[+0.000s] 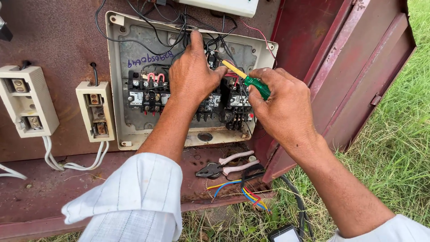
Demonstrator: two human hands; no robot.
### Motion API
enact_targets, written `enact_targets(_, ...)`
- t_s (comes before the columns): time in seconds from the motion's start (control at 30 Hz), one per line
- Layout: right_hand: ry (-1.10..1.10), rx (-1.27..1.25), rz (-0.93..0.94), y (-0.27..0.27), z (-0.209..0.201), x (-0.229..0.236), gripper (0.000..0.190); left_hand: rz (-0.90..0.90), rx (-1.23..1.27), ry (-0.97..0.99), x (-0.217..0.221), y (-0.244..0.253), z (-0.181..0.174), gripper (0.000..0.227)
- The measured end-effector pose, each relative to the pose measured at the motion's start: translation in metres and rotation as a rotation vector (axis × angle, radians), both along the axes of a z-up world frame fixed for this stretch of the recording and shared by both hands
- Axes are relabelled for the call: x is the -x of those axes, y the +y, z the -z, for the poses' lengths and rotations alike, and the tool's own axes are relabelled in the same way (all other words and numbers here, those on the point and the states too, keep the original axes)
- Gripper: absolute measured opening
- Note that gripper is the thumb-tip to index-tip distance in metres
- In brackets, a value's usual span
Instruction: The person works on the electrical components inside a metal box by hand and with a screwdriver. They connect and disconnect wires from terminals, loosen and tighten screws on the contactors, and use a multimeter to check the connections.
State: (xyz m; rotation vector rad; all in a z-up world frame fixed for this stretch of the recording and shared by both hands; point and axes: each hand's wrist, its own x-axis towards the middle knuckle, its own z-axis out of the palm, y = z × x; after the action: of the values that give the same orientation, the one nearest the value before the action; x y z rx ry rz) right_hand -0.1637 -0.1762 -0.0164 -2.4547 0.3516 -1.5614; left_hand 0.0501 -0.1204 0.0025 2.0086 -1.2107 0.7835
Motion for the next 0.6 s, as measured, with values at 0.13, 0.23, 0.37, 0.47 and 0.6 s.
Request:
enact_targets(0.13, 0.022, 0.017, -0.028, 0.002, -0.01, 0.001, 0.026, -0.016, -0.048, 0.068, 0.003, 0.0, -0.001, 0.089)
enact_targets(0.23, 0.067, 0.12, 0.044, 0.008, -0.019, 0.003, 0.026, -0.004, -0.01, 0.035, 0.003, 0.001, -0.001, 0.093)
enact_targets(0.37, 0.018, 0.328, 0.024, 0.013, -0.029, -0.006, 0.029, 0.012, 0.018, -0.001, 0.003, 0.002, 0.0, 0.09)
enact_targets(0.47, -0.112, 0.331, -0.072, 0.011, -0.028, -0.014, 0.021, 0.015, -0.017, 0.004, 0.006, 0.003, 0.001, 0.082)
enact_targets(0.6, -0.55, -0.179, -0.539, 0.005, -0.009, -0.038, 0.03, -0.01, -0.027, 0.014, 0.021, 0.01, -0.01, 0.079)
